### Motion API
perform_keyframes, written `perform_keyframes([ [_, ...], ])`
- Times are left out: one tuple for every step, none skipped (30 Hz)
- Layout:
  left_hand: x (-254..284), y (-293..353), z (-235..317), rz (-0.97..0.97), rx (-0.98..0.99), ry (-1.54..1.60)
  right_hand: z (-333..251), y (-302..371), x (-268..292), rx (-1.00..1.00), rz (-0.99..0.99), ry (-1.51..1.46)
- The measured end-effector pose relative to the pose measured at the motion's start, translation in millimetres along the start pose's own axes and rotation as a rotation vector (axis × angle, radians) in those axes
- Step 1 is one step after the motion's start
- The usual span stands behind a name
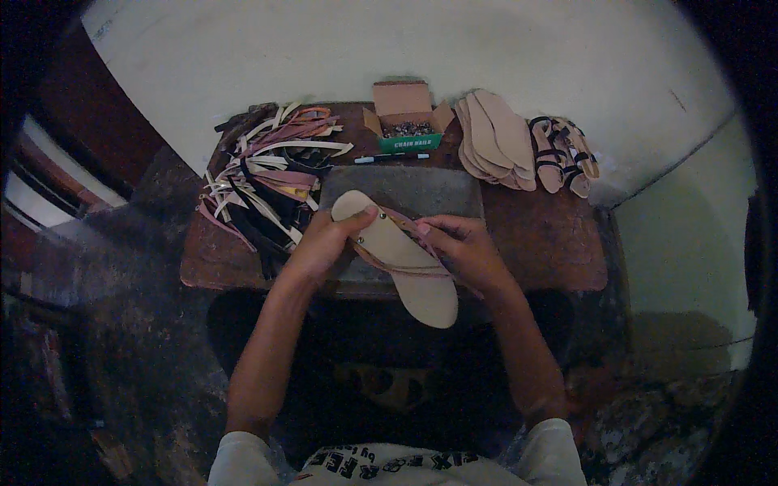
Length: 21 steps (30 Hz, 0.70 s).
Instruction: The person assembles a flip-flop by attaching a pink strap to a beige sole. They thread the strap through a metal eyelet on the sole and tie it into a knot to secure it in place.
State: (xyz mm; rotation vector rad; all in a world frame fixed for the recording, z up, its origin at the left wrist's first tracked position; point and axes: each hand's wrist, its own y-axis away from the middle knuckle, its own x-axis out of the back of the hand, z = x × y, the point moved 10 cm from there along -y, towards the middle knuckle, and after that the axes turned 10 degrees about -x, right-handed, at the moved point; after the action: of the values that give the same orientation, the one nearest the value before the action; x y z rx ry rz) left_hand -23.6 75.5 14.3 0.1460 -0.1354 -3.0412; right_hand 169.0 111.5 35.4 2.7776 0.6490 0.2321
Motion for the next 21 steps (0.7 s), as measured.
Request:
perform_keyframes([
  [6, -1, -1, 0.028, -0.014, 0.009, -3, 0, 0, 0.044, 0.006, 0.044],
  [13, -4, -5, 0.056, -0.029, 0.018, -6, 1, 1, 0.088, 0.011, 0.088],
  [19, -6, -7, 0.084, -0.043, 0.027, -5, 1, 0, 0.067, -0.016, 0.124],
  [23, -6, -3, 0.125, -0.057, 0.008, -4, 2, 0, 0.043, -0.04, 0.16],
  [26, -4, 3, 0.166, -0.072, -0.01, -2, 3, 0, 0.02, -0.063, 0.196],
  [30, -4, 7, 0.207, -0.086, -0.029, 0, 3, -2, 0.029, -0.112, 0.183],
  [31, -6, 8, 0.204, -0.101, -0.035, 3, 2, -4, 0.039, -0.16, 0.17],
  [32, -8, 8, 0.201, -0.116, -0.04, 4, 3, -8, 0.049, -0.208, 0.157],
  [32, -11, 8, 0.197, -0.131, -0.046, 8, 2, -9, 0.018, -0.217, 0.195],
  [34, -13, 6, 0.211, -0.141, -0.081, 11, 2, -13, -0.014, -0.228, 0.231],
  [35, -15, 4, 0.225, -0.151, -0.117, 14, 2, -17, -0.045, -0.239, 0.267],
  [37, -16, 2, 0.238, -0.161, -0.152, 20, 0, -19, -0.088, -0.239, 0.272],
  [33, -17, 2, 0.225, -0.15, -0.142, 29, -2, -22, -0.132, -0.237, 0.277],
  [30, -17, 3, 0.212, -0.139, -0.131, 36, -3, -23, -0.175, -0.235, 0.281],
  [27, -18, 3, 0.198, -0.128, -0.12, 35, -3, -24, -0.162, -0.235, 0.279],
  [28, -19, 2, 0.198, -0.128, -0.124, 30, -1, -26, -0.147, -0.237, 0.277],
  [29, -20, 1, 0.197, -0.128, -0.127, 27, 0, -27, -0.131, -0.239, 0.276],
  [30, -22, -2, 0.196, -0.128, -0.13, 27, -1, -26, -0.13, -0.23, 0.276],
  [32, -23, -4, 0.194, -0.125, -0.128, 28, -1, -25, -0.129, -0.222, 0.276],
  [33, -25, -7, 0.191, -0.122, -0.125, 29, -1, -25, -0.128, -0.214, 0.276],
  [35, -26, -9, 0.189, -0.119, -0.123, 25, 0, -24, -0.066, -0.2, 0.315],
])
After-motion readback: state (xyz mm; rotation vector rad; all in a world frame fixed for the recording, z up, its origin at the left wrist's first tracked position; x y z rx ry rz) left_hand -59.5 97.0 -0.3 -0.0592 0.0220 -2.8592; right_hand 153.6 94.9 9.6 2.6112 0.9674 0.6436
